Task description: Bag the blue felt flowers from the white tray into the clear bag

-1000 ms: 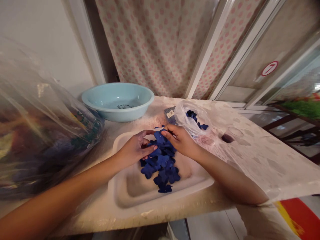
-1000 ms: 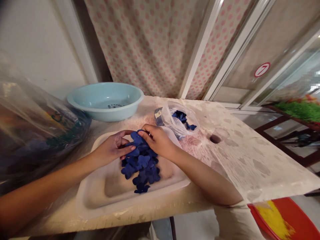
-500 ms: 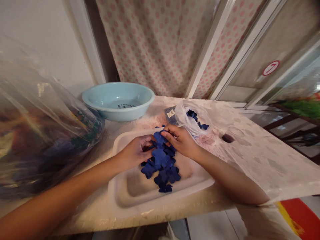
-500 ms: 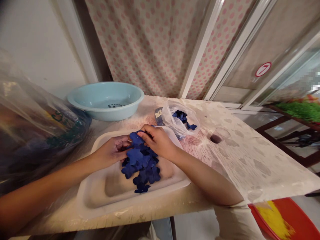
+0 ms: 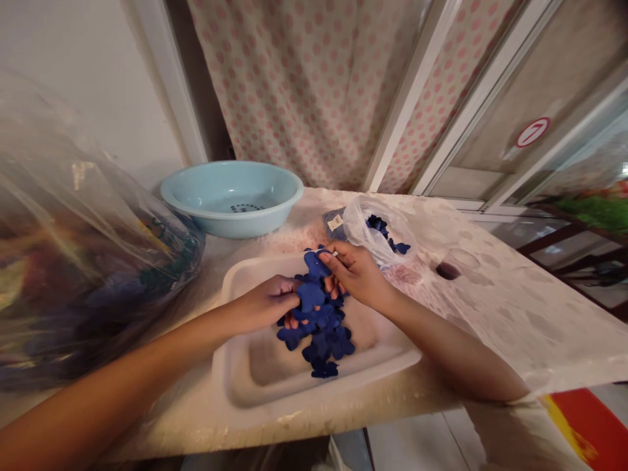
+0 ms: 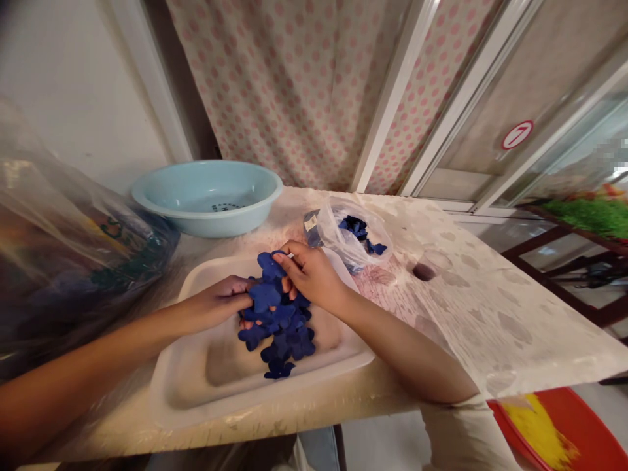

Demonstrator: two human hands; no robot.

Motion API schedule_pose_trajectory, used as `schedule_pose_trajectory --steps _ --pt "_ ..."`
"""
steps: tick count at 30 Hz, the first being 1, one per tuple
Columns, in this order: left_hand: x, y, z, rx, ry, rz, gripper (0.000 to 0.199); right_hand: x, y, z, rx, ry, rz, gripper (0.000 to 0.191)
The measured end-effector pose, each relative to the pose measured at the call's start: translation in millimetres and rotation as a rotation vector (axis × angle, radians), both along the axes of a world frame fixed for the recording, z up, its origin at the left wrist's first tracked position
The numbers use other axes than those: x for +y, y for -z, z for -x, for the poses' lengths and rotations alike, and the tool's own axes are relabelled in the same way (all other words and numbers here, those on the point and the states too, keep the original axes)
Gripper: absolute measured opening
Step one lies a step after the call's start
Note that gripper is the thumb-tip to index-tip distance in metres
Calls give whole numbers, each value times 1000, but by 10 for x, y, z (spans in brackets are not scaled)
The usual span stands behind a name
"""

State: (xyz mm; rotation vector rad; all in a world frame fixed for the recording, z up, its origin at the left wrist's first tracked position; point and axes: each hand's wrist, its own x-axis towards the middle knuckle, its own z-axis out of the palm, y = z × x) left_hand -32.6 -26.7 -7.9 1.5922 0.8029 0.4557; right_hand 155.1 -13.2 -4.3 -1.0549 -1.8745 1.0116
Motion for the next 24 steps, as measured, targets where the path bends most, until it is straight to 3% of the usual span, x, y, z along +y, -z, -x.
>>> schedule_pose_trajectory --steps 4,8,14,16,20,24 --pt "-5 11 44 -98 -45 35 15 -2 -7 7 -6 2 1 22" --pt "16 2 24 -20 -92 -54 23 10 -7 1 -59 30 -61 24" --pt "47 -10 -15 70 -152 -96 31 75 -21 -38 -245 390 -398 17" --pt "52 -7 -12 69 -160 -97 32 63 -42 -33 -249 321 -429 16" --pt "55 -5 -15 72 -172 -132 31 29 -67 -11 -206 33 -378 19" --pt "55 18 -21 102 -159 -205 29 56 -42 -18 -250 -32 -385 20"
